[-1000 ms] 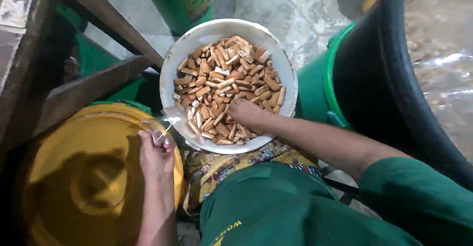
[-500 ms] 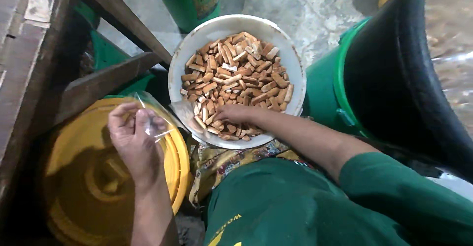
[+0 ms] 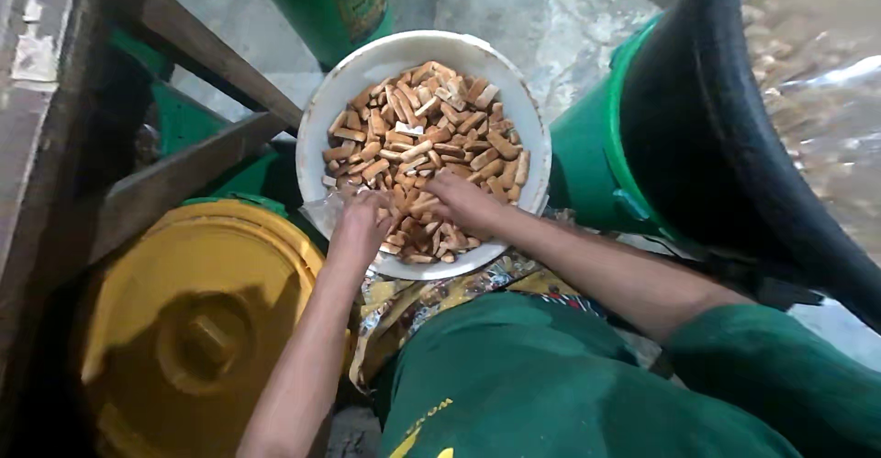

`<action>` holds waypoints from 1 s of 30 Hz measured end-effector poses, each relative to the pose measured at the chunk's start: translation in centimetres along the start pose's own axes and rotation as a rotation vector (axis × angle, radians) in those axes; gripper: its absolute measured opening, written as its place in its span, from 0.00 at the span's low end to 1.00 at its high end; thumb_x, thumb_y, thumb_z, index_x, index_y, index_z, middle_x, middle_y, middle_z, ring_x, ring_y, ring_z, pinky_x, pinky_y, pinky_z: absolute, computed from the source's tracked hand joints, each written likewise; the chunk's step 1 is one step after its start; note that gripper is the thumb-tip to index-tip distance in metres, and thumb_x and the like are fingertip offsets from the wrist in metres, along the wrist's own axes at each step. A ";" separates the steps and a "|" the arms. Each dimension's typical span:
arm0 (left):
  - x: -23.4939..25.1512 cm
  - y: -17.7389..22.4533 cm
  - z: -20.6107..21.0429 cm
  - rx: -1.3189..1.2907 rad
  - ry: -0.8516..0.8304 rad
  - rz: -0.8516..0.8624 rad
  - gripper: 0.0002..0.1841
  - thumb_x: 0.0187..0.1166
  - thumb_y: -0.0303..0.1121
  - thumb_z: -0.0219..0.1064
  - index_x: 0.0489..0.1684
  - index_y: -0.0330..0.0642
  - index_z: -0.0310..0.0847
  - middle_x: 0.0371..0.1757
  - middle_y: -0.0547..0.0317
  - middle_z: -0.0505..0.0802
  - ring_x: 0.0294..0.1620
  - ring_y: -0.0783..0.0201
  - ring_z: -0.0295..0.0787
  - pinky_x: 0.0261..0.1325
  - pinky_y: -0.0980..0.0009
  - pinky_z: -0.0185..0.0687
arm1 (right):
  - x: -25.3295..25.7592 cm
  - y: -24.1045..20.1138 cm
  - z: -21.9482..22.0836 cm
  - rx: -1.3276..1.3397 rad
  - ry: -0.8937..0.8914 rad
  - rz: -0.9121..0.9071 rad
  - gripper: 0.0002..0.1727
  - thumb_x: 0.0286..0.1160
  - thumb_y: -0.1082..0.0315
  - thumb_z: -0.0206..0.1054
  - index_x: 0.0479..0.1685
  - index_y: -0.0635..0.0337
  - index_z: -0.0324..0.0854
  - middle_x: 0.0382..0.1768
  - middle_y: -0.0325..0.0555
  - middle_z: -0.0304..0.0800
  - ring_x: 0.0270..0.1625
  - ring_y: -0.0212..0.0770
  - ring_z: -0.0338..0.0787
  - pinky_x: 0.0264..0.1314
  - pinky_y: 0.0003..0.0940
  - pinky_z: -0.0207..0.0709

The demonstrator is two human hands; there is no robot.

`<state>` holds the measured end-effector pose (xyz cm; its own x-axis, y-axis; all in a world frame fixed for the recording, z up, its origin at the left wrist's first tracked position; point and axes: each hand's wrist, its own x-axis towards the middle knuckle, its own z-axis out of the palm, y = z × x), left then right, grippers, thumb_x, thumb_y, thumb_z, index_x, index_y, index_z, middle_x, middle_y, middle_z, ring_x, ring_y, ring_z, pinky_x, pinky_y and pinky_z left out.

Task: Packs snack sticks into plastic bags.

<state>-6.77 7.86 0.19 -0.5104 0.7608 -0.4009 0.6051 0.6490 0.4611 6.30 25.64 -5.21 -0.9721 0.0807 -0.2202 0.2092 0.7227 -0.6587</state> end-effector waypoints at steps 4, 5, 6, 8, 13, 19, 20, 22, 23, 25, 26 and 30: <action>0.5 2.5 -0.2 -0.169 0.034 -0.009 0.24 0.76 0.22 0.71 0.73 0.32 0.76 0.72 0.36 0.82 0.64 0.42 0.85 0.65 0.45 0.82 | -0.1 -3.3 -2.2 0.237 0.238 -0.168 0.18 0.75 0.72 0.73 0.63 0.67 0.85 0.58 0.62 0.87 0.60 0.55 0.89 0.66 0.47 0.82; 0.5 2.7 -0.5 -0.170 0.076 0.028 0.25 0.76 0.20 0.70 0.74 0.34 0.75 0.73 0.36 0.80 0.61 0.43 0.86 0.61 0.48 0.84 | 0.2 -3.5 -2.5 0.157 0.228 -0.195 0.18 0.77 0.72 0.71 0.65 0.66 0.84 0.57 0.63 0.85 0.61 0.57 0.88 0.66 0.49 0.82; 0.6 2.9 -0.6 -0.157 0.117 0.057 0.26 0.75 0.18 0.67 0.76 0.35 0.75 0.76 0.38 0.78 0.57 0.46 0.87 0.55 0.51 0.86 | 0.5 -3.6 -2.7 0.062 0.228 -0.222 0.18 0.78 0.73 0.70 0.65 0.65 0.84 0.57 0.64 0.85 0.61 0.59 0.87 0.65 0.51 0.83; 0.5 3.2 -0.4 -0.136 0.170 0.046 0.31 0.74 0.14 0.65 0.81 0.37 0.70 0.82 0.39 0.72 0.57 0.47 0.88 0.55 0.52 0.87 | 1.0 -4.1 -3.0 -0.081 0.238 -0.267 0.15 0.79 0.74 0.68 0.62 0.66 0.84 0.57 0.65 0.84 0.62 0.63 0.87 0.62 0.52 0.85; -0.6 3.7 0.0 -0.168 0.339 0.016 0.35 0.75 0.13 0.60 0.88 0.40 0.64 0.83 0.39 0.69 0.49 0.52 0.86 0.47 0.57 0.86 | 2.0 -4.8 -3.6 -0.011 0.156 -0.180 0.21 0.82 0.73 0.65 0.74 0.57 0.80 0.65 0.65 0.80 0.52 0.61 0.91 0.53 0.54 0.87; -1.8 4.5 0.8 -0.183 0.514 0.018 0.35 0.73 0.12 0.61 0.86 0.36 0.66 0.82 0.37 0.70 0.51 0.52 0.86 0.48 0.59 0.86 | 1.6 -7.3 -4.1 -0.024 0.105 -0.165 0.19 0.78 0.78 0.64 0.67 0.66 0.82 0.60 0.67 0.79 0.52 0.61 0.90 0.52 0.51 0.87; -1.9 4.4 0.6 -0.246 0.508 0.008 0.36 0.73 0.13 0.61 0.87 0.38 0.65 0.79 0.38 0.71 0.44 0.58 0.82 0.40 0.65 0.81 | 1.7 -7.1 -4.3 0.045 0.062 -0.145 0.20 0.77 0.76 0.67 0.69 0.65 0.82 0.63 0.67 0.79 0.55 0.60 0.89 0.56 0.51 0.85; -2.1 4.5 0.4 -0.338 0.472 -0.021 0.38 0.74 0.13 0.60 0.90 0.41 0.61 0.77 0.40 0.71 0.39 0.61 0.78 0.36 0.67 0.77 | 1.9 -6.5 -4.3 0.104 0.019 -0.108 0.21 0.79 0.70 0.69 0.72 0.58 0.83 0.66 0.64 0.79 0.59 0.57 0.88 0.60 0.50 0.84; -2.1 4.8 0.5 -0.334 0.456 -0.003 0.38 0.74 0.13 0.61 0.90 0.41 0.61 0.78 0.39 0.72 0.41 0.59 0.81 0.38 0.65 0.80 | 1.9 -6.6 -4.2 0.095 -0.001 -0.071 0.20 0.79 0.71 0.68 0.70 0.58 0.84 0.64 0.63 0.82 0.59 0.58 0.88 0.61 0.53 0.83; -2.5 5.6 0.8 -0.305 0.418 0.087 0.35 0.74 0.14 0.61 0.87 0.38 0.65 0.81 0.39 0.72 0.56 0.54 0.85 0.52 0.60 0.86 | 2.0 -7.2 -3.6 0.070 -0.029 0.004 0.11 0.74 0.77 0.68 0.54 0.68 0.86 0.49 0.64 0.90 0.55 0.62 0.91 0.58 0.60 0.83; -2.7 5.6 0.9 -0.306 0.420 0.153 0.32 0.75 0.14 0.60 0.84 0.37 0.69 0.80 0.39 0.74 0.62 0.53 0.84 0.57 0.60 0.86 | 1.9 -7.5 -3.6 0.054 -0.041 0.029 0.08 0.74 0.77 0.69 0.47 0.71 0.87 0.45 0.64 0.91 0.53 0.63 0.92 0.56 0.62 0.83; -4.0 1.8 -0.3 -0.499 0.672 0.381 0.16 0.87 0.35 0.59 0.63 0.39 0.87 0.78 0.46 0.78 0.77 0.59 0.74 0.78 0.63 0.72 | 0.3 -8.0 -5.2 0.174 0.124 -0.101 0.18 0.81 0.67 0.68 0.66 0.64 0.84 0.48 0.57 0.93 0.48 0.53 0.93 0.57 0.53 0.85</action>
<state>-3.83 5.96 2.82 -0.6728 0.6666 0.3209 0.5512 0.1622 0.8185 3.77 23.46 3.70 -0.9923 0.1055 -0.0642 0.1153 0.6033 -0.7891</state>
